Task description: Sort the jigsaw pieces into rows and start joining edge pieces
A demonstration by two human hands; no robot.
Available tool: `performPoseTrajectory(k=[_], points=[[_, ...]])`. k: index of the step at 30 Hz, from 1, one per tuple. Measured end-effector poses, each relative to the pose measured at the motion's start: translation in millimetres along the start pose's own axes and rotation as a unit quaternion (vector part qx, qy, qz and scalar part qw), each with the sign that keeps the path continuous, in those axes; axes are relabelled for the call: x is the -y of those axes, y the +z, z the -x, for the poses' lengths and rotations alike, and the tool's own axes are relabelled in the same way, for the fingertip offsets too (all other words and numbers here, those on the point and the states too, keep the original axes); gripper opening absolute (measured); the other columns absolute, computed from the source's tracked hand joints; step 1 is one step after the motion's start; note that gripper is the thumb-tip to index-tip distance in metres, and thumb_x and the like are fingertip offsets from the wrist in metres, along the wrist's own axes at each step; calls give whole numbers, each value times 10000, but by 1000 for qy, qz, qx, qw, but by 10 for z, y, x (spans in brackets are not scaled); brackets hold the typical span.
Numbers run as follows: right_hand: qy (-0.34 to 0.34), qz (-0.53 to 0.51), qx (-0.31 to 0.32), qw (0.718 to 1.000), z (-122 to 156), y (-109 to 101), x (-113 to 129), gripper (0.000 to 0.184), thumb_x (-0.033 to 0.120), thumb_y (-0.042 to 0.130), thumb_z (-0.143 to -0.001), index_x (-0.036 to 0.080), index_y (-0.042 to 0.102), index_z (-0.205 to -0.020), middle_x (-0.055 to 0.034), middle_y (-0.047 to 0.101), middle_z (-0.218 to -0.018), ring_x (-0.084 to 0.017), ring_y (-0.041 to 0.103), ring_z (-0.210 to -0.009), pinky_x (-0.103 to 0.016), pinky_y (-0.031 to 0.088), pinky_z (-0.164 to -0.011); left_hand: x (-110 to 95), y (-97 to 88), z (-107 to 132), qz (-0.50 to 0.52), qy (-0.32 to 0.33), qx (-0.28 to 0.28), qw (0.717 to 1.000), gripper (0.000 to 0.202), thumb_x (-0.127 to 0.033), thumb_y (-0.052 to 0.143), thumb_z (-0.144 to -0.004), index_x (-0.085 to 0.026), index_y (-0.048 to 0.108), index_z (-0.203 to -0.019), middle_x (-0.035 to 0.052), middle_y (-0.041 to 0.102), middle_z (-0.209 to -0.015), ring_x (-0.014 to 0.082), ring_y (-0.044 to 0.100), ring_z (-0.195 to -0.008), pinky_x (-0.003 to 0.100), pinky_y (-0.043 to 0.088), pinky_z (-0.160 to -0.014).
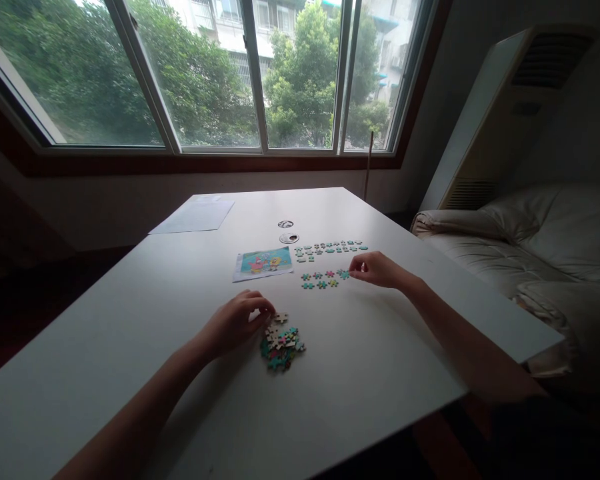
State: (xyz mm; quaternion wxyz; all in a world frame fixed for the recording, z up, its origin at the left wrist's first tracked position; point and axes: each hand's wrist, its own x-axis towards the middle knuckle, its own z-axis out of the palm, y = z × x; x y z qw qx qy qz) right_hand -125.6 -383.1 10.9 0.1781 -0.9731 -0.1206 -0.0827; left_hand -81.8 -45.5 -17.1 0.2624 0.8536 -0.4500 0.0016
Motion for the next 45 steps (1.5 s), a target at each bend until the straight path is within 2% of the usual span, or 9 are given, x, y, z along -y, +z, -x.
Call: performPoseTrajectory(k=[4, 9, 16, 19, 25, 31, 38, 42, 45], points=[[14, -10, 28, 999, -12, 79, -59, 145, 274, 568, -720, 163, 656, -749, -29, 640, -711, -108, 546, -608, -193, 370, -528, 22, 6, 2, -13, -5, 3, 1000, 185, -300, 496, -787, -210, 651, -831, 43, 609, -791, 160, 536, -720, 253, 428, -643], [20, -18, 44, 999, -19, 110, -68, 135, 255, 572, -702, 168, 665, -746, -26, 645, -712, -110, 552, -616, -187, 368, -527, 36, 11, 10, -29, -24, 5, 999, 248, -311, 491, -795, -216, 624, -981, 51, 603, -851, 156, 539, -706, 265, 430, -650], [4, -7, 59, 998, -4, 71, -64, 140, 227, 569, -698, 182, 680, -770, -24, 652, -738, -110, 558, -624, -186, 375, -540, 30, -5, -1, -12, -6, 19, 1000, 231, -319, 470, -808, -215, 662, -886, 51, 598, -858, 147, 550, -715, 243, 434, -644], [-6, -1, 42, 999, -9, 61, -30, 139, 235, 562, -719, 178, 675, -775, -23, 643, -710, -105, 550, -599, -190, 372, -536, 28, -17, -2, -11, -12, 31, 999, 219, -315, 478, -807, -217, 655, -890, 44, 592, -862, 134, 548, -688, 235, 433, -635], [-72, -14, -9, 997, -21, 157, 252, 120, 218, 539, -760, 179, 650, -782, -10, 627, -703, -86, 529, -589, -193, 366, -556, 23, 5, -5, -10, -5, 24, 1000, 230, -329, 470, -815, -215, 645, -910, 42, 588, -852, 126, 541, -663, 231, 431, -620], [-142, -13, -5, 990, 11, 296, 556, 112, 189, 522, -773, 181, 633, -789, 4, 608, -685, -65, 495, -556, -187, 349, -552, -94, 31, -30, -34, -18, -4, 999, 221, -335, 474, -818, -227, 641, -915, 51, 592, -900, 163, 546, -775, 257, 431, -664], [-184, -19, -6, 983, 46, 428, 704, 96, 196, 533, -769, 189, 627, -789, 8, 612, -690, -64, 515, -570, -173, 345, -548, -165, 75, -38, -39, -2, 13, 999, 178, -277, 494, -809, -241, 646, -896, 32, 597, -863, 160, 544, -780, 251, 429, -670], [-186, -21, -14, 982, 68, 486, 766, 107, 218, 521, -785, 193, 620, -813, 8, 622, -721, -61, 524, -574, -167, 341, -538, -181, 100, -50, -77, 12, -3, 997, 183, -250, 450, -839, -221, 629, -861, 34, 601, -851, 163, 532, -795, 254, 425, -664], [-190, -17, -32, 981, 76, 522, 805, 110, 230, 517, -792, 197, 620, -812, 7, 632, -750, -58, 517, -563, -174, 346, -547, -212, 101, -65, -94, 2, -39, 995, 187, -239, 421, -854, -196, 596, -806, 32, 600, -813, 168, 523, -793, 256, 418, -642]])
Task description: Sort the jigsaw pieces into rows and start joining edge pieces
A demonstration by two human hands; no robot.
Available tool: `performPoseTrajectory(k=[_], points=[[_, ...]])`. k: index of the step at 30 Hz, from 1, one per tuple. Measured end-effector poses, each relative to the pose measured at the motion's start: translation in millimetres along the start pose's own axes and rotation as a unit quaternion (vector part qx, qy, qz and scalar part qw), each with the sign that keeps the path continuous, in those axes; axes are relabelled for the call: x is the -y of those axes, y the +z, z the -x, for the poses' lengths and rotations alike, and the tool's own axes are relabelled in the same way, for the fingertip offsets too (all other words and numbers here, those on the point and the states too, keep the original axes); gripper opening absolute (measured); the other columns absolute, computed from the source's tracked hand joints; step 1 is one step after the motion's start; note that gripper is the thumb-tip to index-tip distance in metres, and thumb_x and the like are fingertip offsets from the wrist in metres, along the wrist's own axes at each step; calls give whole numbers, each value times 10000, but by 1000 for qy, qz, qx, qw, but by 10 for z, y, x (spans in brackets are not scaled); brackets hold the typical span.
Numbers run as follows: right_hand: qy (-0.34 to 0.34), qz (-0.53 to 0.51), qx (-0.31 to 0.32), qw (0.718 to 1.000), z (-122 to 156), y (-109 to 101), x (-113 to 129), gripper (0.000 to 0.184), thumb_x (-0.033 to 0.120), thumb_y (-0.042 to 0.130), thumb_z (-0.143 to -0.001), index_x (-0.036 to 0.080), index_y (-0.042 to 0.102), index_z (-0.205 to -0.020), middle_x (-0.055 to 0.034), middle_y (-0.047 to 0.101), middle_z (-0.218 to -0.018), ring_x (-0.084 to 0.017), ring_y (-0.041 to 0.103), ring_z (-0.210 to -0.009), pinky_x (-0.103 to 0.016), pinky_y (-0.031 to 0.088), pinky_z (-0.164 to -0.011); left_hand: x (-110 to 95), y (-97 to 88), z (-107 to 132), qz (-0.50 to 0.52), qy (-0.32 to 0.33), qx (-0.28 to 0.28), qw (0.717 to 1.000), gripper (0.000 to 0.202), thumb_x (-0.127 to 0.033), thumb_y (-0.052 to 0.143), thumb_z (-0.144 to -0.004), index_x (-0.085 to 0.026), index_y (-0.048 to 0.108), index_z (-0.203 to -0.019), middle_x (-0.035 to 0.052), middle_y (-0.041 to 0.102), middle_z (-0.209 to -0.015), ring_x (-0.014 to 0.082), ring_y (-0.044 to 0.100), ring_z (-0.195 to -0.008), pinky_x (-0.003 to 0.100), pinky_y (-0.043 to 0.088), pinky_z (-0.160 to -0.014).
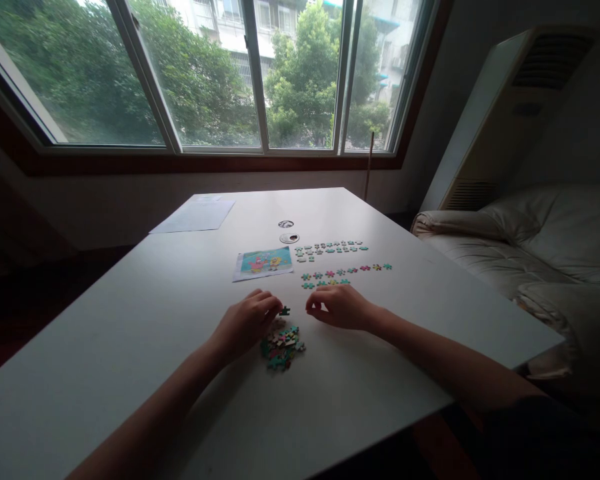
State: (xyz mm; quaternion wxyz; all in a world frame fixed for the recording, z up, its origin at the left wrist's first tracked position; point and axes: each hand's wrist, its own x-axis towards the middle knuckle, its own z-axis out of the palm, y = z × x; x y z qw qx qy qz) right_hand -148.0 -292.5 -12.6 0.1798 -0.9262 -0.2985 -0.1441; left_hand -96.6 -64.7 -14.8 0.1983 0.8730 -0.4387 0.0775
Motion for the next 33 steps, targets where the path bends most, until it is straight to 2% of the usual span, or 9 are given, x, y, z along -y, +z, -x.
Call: performPoseTrajectory(k=[3, 5, 9, 13, 26, 29, 32, 33], points=[[9, -8, -32, 999, -3, 19, 42, 132, 272, 509, -810, 204, 617, -842, 11, 633, -758, -55, 511, -557, -178, 357, -554, -52, -18, -21, 25, -26, -48, 998, 181, -246, 424, -853, -178, 576, -781, 25, 588, -762, 149, 518, -718, 245, 409, -611], [19, -16, -61, 998, -5, 23, 74, 177, 333, 513, -813, 210, 612, -894, 13, 631, -762, -52, 496, -538, -180, 365, -551, -105, -37, -35, 60, -34, -58, 996, 188, -248, 433, -849, -166, 577, -761, 15, 575, -705, 123, 499, -630, 229, 400, -577], [24, -34, -109, 993, -11, 29, 128, 287, 424, 538, -785, 215, 605, -969, 3, 626, -782, -49, 480, -516, -180, 379, -537, -225, -80, -51, 106, -36, -54, 992, 204, -250, 455, -834, -153, 591, -718, 2, 562, -649, 99, 470, -561, 209, 385, -542], [1, -42, -137, 990, -17, 43, 147, 265, 417, 524, -800, 207, 624, -927, -6, 628, -769, -50, 489, -524, -183, 394, -551, -277, -99, -51, 124, -45, -51, 990, 205, -252, 463, -825, -151, 603, -714, 0, 564, -641, 96, 468, -553, 202, 378, -525], [-42, -35, -158, 986, -15, 28, 170, 242, 378, 522, -809, 189, 627, -918, -20, 639, -776, -57, 505, -535, -194, 406, -545, -237, -58, -50, 217, -77, -28, 973, 259, -327, 453, -834, -136, 612, -762, 5, 592, -640, 105, 504, -571, 195, 396, -505], [-47, -13, -169, 984, -19, -4, 148, 222, 359, 522, -812, 190, 629, -909, -17, 643, -773, -59, 515, -543, -196, 406, -546, -223, -73, -47, 212, -77, -30, 974, 245, -320, 444, -841, -151, 622, -849, 14, 614, -683, 113, 527, -601, 206, 414, -531], [-50, 10, -198, 979, -15, -78, 74, 212, 347, 522, -814, 193, 628, -915, -17, 645, -770, -65, 523, -559, -206, 415, -560, -137, -106, -28, 141, -55, -44, 987, 229, -274, 441, -839, -189, 608, -970, 27, 622, -772, 127, 539, -652, 242, 436, -601], [-49, 13, -212, 976, -10, -108, 41, 207, 339, 527, -813, 192, 627, -917, -15, 644, -770, -64, 519, -557, -207, 418, -561, -93, -117, -17, 112, -37, -38, 992, 221, -254, 440, -834, -199, 615, -957, 34, 619, -806, 138, 544, -695, 258, 440, -636]])
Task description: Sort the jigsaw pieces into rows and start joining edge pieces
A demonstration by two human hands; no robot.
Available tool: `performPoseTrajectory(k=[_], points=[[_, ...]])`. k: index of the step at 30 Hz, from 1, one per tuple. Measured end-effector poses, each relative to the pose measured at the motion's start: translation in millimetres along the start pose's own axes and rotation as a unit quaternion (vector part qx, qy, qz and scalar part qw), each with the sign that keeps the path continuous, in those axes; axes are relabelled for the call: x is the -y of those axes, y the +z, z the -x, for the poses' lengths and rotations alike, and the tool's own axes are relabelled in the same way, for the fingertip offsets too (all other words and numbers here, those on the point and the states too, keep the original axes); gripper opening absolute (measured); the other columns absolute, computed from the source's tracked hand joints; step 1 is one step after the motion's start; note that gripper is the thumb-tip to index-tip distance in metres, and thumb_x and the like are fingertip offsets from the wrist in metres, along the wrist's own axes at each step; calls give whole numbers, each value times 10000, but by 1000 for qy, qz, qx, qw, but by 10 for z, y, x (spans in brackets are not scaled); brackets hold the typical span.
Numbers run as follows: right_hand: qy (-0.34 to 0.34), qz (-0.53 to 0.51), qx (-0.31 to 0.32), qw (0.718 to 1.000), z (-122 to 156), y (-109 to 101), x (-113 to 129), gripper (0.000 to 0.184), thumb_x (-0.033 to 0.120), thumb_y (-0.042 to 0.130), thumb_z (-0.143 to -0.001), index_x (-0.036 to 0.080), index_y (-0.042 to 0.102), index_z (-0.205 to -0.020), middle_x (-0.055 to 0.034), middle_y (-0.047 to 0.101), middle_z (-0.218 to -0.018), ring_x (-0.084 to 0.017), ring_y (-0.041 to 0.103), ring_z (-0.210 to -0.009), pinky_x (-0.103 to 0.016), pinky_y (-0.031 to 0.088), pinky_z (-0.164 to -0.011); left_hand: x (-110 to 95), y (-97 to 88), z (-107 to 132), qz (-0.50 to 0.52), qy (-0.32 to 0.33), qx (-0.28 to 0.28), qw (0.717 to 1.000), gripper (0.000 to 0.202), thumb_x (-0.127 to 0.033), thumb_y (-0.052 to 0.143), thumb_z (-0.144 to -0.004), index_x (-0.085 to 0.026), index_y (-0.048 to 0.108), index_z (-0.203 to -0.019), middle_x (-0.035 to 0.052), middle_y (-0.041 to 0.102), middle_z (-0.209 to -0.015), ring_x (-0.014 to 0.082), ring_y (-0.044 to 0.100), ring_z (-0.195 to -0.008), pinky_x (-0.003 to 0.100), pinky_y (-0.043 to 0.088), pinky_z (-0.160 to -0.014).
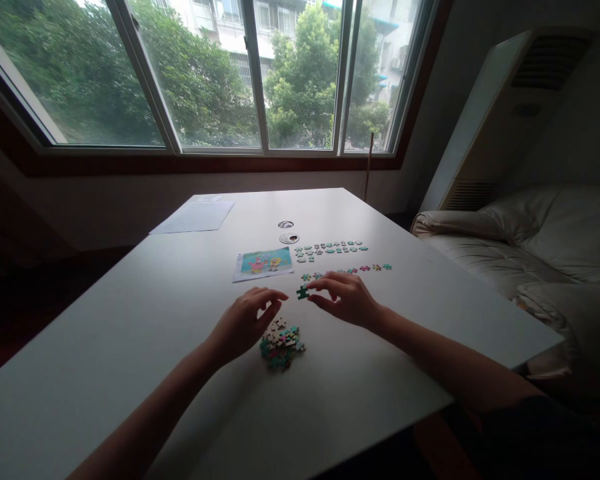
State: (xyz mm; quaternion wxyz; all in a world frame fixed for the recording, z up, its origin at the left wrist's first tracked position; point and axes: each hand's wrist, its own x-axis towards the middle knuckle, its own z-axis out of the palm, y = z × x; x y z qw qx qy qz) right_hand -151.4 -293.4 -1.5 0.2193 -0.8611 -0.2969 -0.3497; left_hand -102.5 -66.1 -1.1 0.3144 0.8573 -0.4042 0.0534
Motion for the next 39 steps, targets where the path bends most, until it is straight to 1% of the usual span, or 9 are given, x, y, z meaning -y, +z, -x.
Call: performPoseTrajectory(k=[3, 6, 8, 15, 21, 26, 32, 36, 39], points=[[18, 4, -46, 999, -9, -85, -100, 194, 310, 553, -800, 184, 623, -929, -13, 640, -778, -57, 495, -531, -204, 422, -555, 131, -53, 25, -51, 54, 46, 996, 210, -203, 445, -815, -221, 642, -887, 48, 607, -894, 160, 544, -801, 284, 441, -710], [39, 10, -76, 996, -11, -142, -165, 191, 303, 570, -790, 179, 624, -925, -9, 633, -762, -51, 471, -504, -206, 427, -560, 208, -67, 46, -74, 58, 83, 992, 250, -162, 426, -814, -235, 651, -897, 51, 595, -908, 158, 547, -812, 271, 442, -701], [45, 16, -81, 996, -11, -159, -186, 194, 318, 565, -792, 182, 626, -916, -5, 631, -751, -51, 467, -497, -205, 430, -562, 212, -58, 53, -80, 57, 98, 990, 261, -159, 424, -816, -240, 655, -907, 55, 591, -917, 156, 551, -809, 257, 442, -678], [70, 25, -62, 995, -11, -175, -200, 233, 371, 528, -807, 193, 632, -916, -24, 640, -793, -63, 481, -511, -222, 436, -582, 137, -51, 45, -97, 57, 119, 986, 247, -197, 431, -833, -261, 663, -892, 54, 583, -907, 155, 553, -777, 253, 435, -646], [63, 22, -66, 996, -13, -181, -196, 210, 343, 553, -797, 190, 629, -919, -14, 638, -785, -65, 486, -520, -222, 434, -586, 176, -28, 51, -104, 48, 104, 988, 233, -203, 429, -837, -237, 652, -893, 58, 585, -908, 169, 543, -813, 255, 433, -659], [77, 39, -39, 996, -13, -187, -234, 227, 364, 535, -804, 192, 628, -918, -22, 636, -864, -56, 475, -510, -221, 431, -582, 228, -5, 54, -103, 42, 98, 989, 216, -214, 437, -832, -237, 646, -882, 51, 586, -908, 172, 539, -817, 263, 435, -678], [132, 64, 43, 988, -16, -188, -390, 241, 374, 517, -811, 190, 625, -925, -37, 614, -921, -50, 485, -516, -216, 417, -560, 241, -14, 55, -98, 33, 97, 990, 208, -256, 443, -832, -240, 645, -877, 49, 588, -906, 179, 539, -833, 265, 435, -682], [148, 59, 75, 984, -82, -116, -540, 211, 345, 540, -798, 193, 622, -919, -34, 608, -937, -45, 483, -508, -211, 402, -552, 227, -23, 52, -84, 24, 97, 991, 203, -266, 448, -834, -233, 643, -875, 49, 589, -893, 168, 544, -799, 256, 432, -671], [160, 50, 88, 982, -173, -20, -684, 213, 350, 540, -792, 188, 629, -898, -30, 612, -894, -55, 493, -523, -214, 395, -556, 219, -32, 51, -71, 21, 96, 993, 198, -269, 456, -831, -234, 645, -876, 47, 586, -892, 159, 547, -778, 247, 431, -664]])
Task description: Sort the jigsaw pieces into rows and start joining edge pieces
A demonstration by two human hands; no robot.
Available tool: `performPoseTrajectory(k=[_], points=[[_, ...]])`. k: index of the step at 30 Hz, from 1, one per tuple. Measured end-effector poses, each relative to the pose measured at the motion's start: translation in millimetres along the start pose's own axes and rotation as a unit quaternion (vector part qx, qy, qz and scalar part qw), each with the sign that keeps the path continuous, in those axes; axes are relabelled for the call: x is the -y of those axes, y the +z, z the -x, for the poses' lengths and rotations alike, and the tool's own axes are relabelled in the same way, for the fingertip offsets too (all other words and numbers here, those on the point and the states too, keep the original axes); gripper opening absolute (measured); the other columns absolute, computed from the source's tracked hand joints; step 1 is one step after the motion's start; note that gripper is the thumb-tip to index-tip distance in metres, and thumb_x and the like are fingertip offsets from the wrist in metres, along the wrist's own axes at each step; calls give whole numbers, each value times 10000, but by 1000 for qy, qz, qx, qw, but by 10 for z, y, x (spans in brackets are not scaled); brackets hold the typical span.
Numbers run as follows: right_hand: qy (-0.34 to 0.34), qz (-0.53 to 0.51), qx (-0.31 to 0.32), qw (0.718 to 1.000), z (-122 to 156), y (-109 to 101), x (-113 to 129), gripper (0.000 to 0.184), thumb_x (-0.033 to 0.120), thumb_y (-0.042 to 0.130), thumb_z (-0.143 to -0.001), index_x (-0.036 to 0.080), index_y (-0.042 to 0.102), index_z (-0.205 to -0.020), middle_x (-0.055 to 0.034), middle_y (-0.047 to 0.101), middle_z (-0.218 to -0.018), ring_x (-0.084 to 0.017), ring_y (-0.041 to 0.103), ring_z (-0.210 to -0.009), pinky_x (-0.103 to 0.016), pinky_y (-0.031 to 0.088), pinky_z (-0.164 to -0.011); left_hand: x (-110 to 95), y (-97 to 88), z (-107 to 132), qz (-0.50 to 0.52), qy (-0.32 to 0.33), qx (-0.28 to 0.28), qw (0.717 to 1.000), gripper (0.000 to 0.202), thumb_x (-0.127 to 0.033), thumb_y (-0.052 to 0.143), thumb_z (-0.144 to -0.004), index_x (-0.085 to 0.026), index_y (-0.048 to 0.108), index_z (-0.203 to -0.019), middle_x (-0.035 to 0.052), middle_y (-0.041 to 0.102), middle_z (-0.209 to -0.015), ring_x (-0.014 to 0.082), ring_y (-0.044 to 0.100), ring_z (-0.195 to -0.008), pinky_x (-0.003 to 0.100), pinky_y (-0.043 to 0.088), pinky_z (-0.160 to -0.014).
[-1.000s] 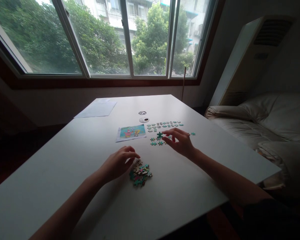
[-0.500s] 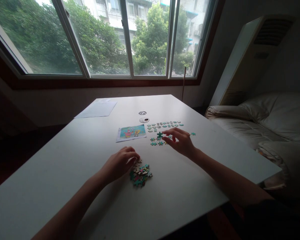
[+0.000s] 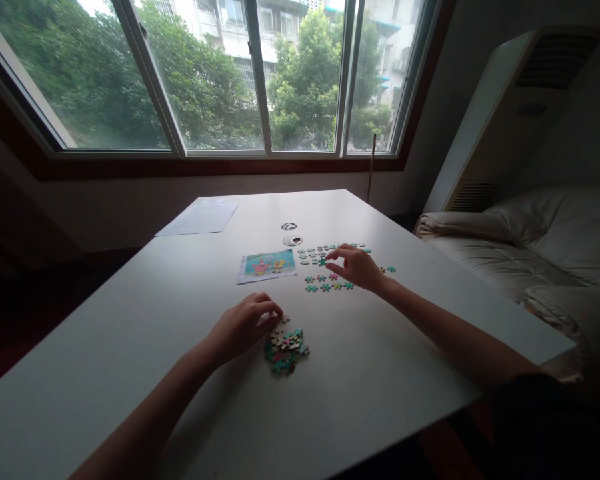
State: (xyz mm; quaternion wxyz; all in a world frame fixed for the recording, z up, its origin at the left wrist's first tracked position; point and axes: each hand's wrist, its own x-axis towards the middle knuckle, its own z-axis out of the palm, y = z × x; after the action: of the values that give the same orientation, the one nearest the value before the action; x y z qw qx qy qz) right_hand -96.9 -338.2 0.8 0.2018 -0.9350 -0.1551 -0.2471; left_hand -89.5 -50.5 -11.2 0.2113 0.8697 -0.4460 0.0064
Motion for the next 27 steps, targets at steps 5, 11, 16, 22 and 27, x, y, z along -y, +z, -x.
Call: performPoseTrajectory(k=[5, 11, 16, 22, 27], points=[[65, 12, 72, 995, -262, 162, -199, 216, 341, 560, -767, 182, 647, -883, -33, 622, -855, -99, 546, -657, -224, 405, -628, 12, -11, -2, 1, -3, 5, 1000, 191, -267, 468, -826, -237, 647, -883, 46, 584, -892, 156, 548, -774, 246, 431, -664], [117, 32, 105, 987, -404, 312, -339, 200, 333, 575, -741, 191, 666, -848, -34, 640, -836, -136, 566, -728, -233, 401, -643, 13, -27, 0, -6, -7, 12, 1000, 189, -254, 458, -832, -231, 639, -884, 45, 583, -901, 151, 551, -762, 247, 433, -659], [143, 38, 121, 982, -394, 364, -394, 224, 354, 577, -730, 201, 670, -864, -29, 651, -834, -137, 574, -710, -226, 396, -606, -1, -36, 6, -1, -8, 9, 1000, 187, -253, 467, -823, -228, 646, -868, 47, 588, -883, 151, 554, -740, 250, 436, -646], [150, 41, 135, 979, -402, 368, -422, 199, 342, 579, -730, 210, 681, -838, -19, 660, -790, -133, 579, -690, -223, 396, -602, -11, -39, 8, -15, 1, 0, 1000, 191, -242, 450, -832, -213, 637, -857, 54, 598, -885, 160, 552, -766, 260, 441, -655], [141, 46, 123, 981, -342, 260, -331, 226, 338, 579, -739, 187, 668, -881, -39, 652, -834, -140, 578, -729, -229, 405, -622, -25, -52, 20, -33, -10, -17, 999, 180, -247, 442, -835, -200, 614, -820, 47, 595, -871, 166, 548, -778, 258, 434, -636]])
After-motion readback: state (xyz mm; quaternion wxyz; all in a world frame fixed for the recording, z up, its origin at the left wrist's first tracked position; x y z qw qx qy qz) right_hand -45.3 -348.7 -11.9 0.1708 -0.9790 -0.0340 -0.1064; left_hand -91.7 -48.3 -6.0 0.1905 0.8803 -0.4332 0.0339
